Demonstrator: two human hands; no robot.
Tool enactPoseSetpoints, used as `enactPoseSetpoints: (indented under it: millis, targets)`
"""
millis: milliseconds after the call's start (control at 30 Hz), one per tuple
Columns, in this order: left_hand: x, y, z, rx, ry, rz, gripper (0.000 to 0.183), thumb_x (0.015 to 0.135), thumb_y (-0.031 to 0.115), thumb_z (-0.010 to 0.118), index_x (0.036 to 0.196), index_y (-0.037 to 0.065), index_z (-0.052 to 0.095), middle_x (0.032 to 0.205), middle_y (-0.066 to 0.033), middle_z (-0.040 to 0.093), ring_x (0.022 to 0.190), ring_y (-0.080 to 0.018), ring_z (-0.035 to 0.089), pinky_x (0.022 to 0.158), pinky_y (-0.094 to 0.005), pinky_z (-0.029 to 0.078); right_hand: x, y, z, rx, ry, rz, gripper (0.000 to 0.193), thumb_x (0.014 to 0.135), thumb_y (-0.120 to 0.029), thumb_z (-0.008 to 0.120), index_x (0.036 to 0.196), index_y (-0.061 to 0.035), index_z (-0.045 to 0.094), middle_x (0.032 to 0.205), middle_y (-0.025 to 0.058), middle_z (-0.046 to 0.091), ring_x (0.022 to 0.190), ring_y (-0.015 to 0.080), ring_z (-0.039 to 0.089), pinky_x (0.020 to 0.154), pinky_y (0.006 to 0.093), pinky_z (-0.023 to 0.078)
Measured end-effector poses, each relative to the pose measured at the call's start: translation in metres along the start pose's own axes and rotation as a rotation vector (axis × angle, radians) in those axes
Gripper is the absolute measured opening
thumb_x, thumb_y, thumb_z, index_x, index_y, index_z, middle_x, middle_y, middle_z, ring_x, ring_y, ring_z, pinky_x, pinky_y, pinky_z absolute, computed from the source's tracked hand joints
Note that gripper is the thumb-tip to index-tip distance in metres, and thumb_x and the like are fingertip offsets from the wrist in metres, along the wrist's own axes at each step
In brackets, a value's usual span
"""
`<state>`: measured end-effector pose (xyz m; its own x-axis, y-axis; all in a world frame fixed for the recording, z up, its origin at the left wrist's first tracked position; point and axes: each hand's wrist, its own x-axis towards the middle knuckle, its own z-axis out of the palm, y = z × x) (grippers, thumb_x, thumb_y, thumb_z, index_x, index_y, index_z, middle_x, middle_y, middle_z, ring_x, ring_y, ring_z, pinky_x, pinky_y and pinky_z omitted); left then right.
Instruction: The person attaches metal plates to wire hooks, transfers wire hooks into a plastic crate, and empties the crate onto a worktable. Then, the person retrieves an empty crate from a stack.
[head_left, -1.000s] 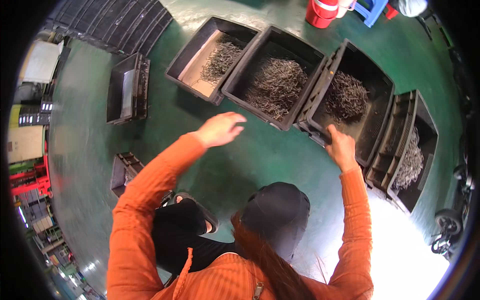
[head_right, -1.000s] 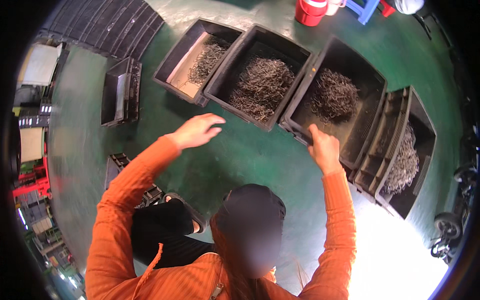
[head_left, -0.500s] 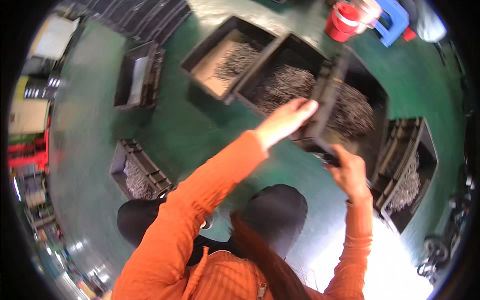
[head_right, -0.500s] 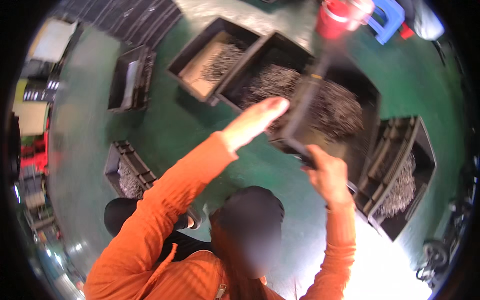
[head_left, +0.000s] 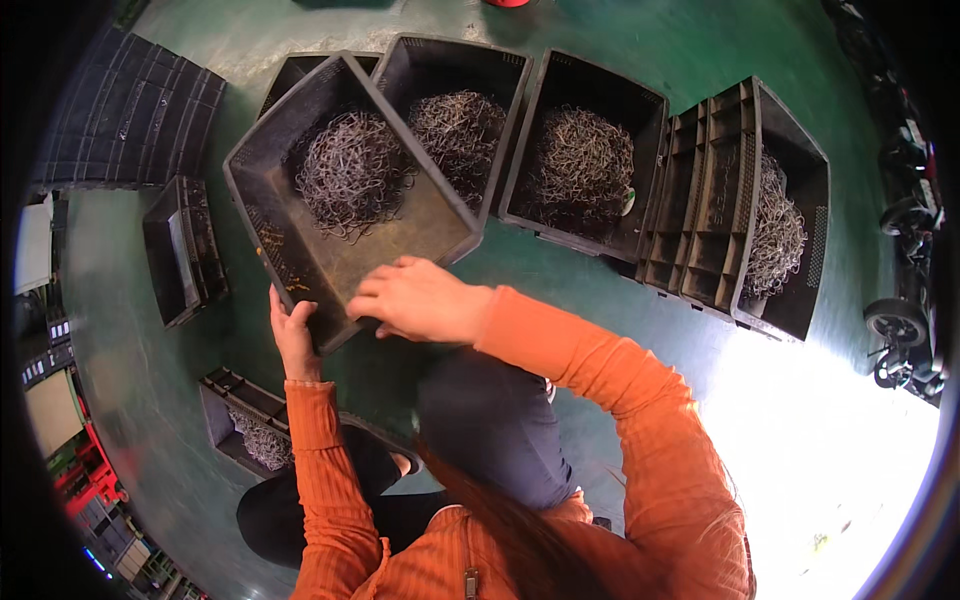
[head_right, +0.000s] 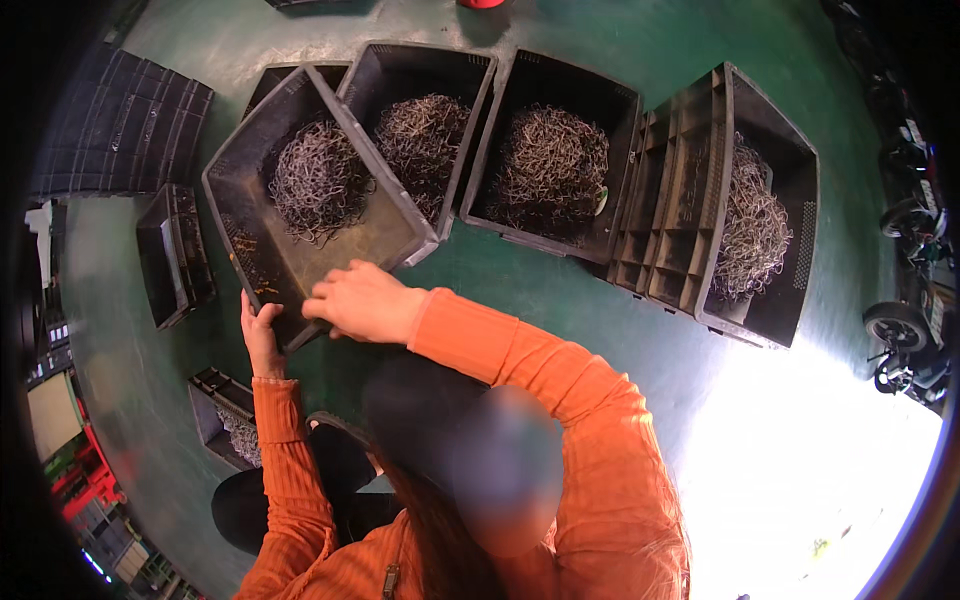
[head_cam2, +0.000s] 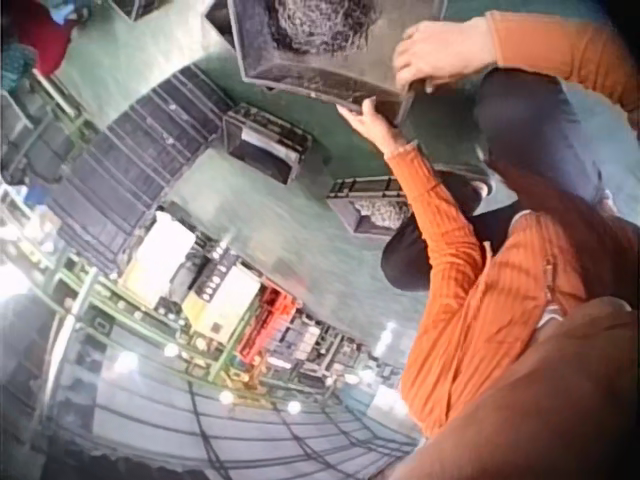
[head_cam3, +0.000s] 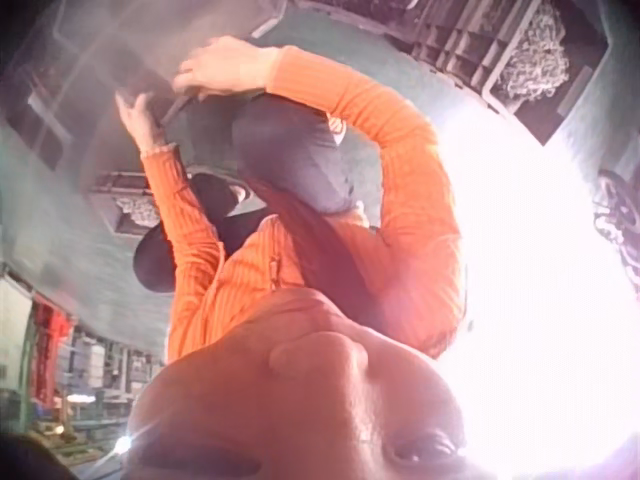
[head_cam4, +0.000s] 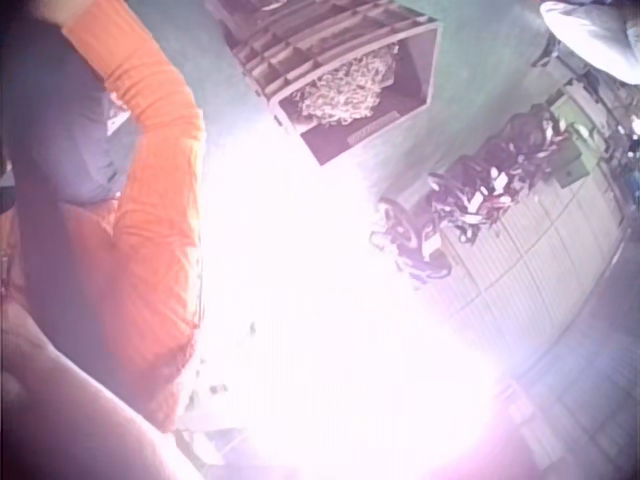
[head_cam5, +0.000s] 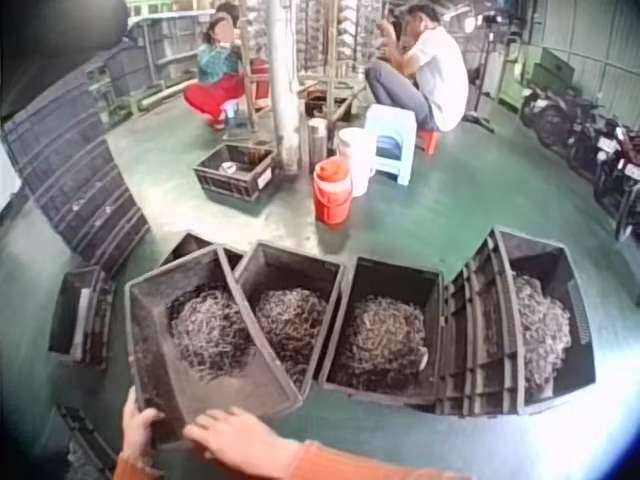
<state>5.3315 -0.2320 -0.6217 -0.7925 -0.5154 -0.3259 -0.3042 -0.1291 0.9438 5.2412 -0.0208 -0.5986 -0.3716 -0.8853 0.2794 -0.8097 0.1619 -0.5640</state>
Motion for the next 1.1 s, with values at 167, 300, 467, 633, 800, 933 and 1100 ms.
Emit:
enactPoseSetpoints:
  millis: [167,300,467,633,800,933,1100]
  targets:
    - [0.000,-0.004,-0.003,0.023,0.048,0.016,0.064,0.066,-0.004,0.048,0.128,-0.001,0.032,0.102,-0.0045,0.052,0.086,-0.0123,0.051,0.076,-0.0221,0.041,-0.024,0.033,-0.054,0.096,0.569,0.257,0.018,0.070,-0.005,0.063,0.088,-0.0062,0.062,0.085,0.0095,0.061,0.079,0.0270,0.058,0.070,0.0339,0.048]
    - [0.015,-0.016,-0.019,0.056,0.054,0.027,0.069,0.066,-0.003,0.050,0.131,-0.003,0.027,0.106,-0.0052,0.052,0.090,-0.0134,0.050,0.081,-0.0227,0.039,-0.099,0.102,-0.061,-0.030,0.763,0.802,0.018,0.072,-0.005,0.059,0.090,-0.0067,0.061,0.089,0.0109,0.058,0.084,0.0273,0.057,0.076,0.0342,0.046]
    - [0.010,-0.008,-0.015,0.035,0.025,-0.031,0.066,0.067,-0.002,0.050,0.130,0.000,0.030,0.105,-0.0045,0.052,0.090,-0.0133,0.050,0.081,-0.0228,0.039,-0.147,0.173,-0.053,-0.220,0.463,1.212,0.082,0.060,-0.032,0.077,0.128,-0.0169,0.034,0.133,0.0157,0.025,0.123,0.0365,0.025,0.096,0.0495,0.032]
    - [0.011,-0.008,-0.001,0.010,0.005,-0.028,0.057,0.070,0.000,0.051,0.125,0.003,0.037,0.104,-0.0048,0.053,0.089,-0.0135,0.051,0.079,-0.0232,0.040,-0.163,0.200,-0.035,-0.178,0.295,1.404,0.105,0.050,-0.033,0.083,0.134,-0.0293,0.019,0.142,0.0148,0.006,0.129,0.0432,0.004,0.089,0.0696,0.024]
    - [0.003,0.008,-0.002,0.071,0.048,-0.026,0.049,0.072,0.001,0.054,0.119,0.006,0.042,0.100,-0.0041,0.053,0.086,-0.0155,0.053,0.075,-0.0276,0.044,-0.137,0.181,-0.016,-0.386,0.382,1.242,0.066,0.058,-0.016,0.077,0.115,-0.0203,0.044,0.125,0.0127,0.031,0.116,0.0377,0.030,0.086,0.0539,0.041]
    - [0.018,-0.001,-0.011,0.118,-0.004,-0.101,0.045,0.069,0.003,0.055,0.113,0.003,0.046,0.093,-0.0039,0.055,0.080,-0.0161,0.055,0.072,-0.0272,0.045,-0.154,0.180,-0.017,-0.359,0.369,1.221,0.065,0.062,-0.011,0.074,0.119,-0.0209,0.042,0.128,0.0129,0.028,0.118,0.0390,0.028,0.087,0.0549,0.040]
    - [0.006,-0.003,-0.026,0.008,-0.028,-0.186,0.046,0.060,0.002,0.051,0.106,0.003,0.051,0.087,-0.0040,0.055,0.074,-0.0157,0.054,0.068,-0.0265,0.045,-0.130,0.151,-0.036,-0.144,0.338,1.282,0.071,0.064,-0.019,0.075,0.124,-0.0232,0.039,0.137,0.0149,0.019,0.125,0.0394,0.022,0.093,0.0578,0.033]
